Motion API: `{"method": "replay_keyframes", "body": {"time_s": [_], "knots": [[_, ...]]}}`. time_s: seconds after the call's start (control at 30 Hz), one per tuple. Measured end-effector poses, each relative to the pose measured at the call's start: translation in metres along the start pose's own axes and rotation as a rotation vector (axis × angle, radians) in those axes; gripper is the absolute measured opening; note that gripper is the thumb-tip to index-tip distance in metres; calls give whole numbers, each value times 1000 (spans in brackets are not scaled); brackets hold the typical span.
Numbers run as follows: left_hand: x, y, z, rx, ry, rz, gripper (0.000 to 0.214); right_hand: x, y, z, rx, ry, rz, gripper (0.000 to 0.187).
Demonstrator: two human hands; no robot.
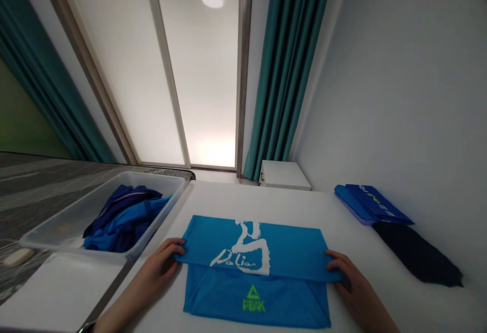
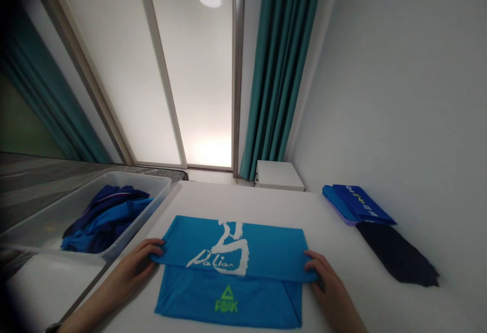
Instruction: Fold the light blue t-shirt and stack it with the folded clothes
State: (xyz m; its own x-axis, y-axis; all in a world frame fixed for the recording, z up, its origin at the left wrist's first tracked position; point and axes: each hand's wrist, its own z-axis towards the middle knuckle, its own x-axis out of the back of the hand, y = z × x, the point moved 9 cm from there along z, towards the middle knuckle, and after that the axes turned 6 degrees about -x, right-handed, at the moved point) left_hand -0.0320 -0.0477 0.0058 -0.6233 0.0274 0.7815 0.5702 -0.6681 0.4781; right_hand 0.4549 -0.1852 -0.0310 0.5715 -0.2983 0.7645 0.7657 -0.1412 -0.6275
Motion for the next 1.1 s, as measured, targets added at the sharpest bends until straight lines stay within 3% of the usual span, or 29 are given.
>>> {"method": "replay_keyframes", "body": {"time_s": [0.73,1.1], "knots": [[-1,-1,0,12,-17,15,15,-2,-1,0,-9,0,-6,14],[3,-3,-1,16,36,18,15,3,2,1,-49,29,50,13]]}}
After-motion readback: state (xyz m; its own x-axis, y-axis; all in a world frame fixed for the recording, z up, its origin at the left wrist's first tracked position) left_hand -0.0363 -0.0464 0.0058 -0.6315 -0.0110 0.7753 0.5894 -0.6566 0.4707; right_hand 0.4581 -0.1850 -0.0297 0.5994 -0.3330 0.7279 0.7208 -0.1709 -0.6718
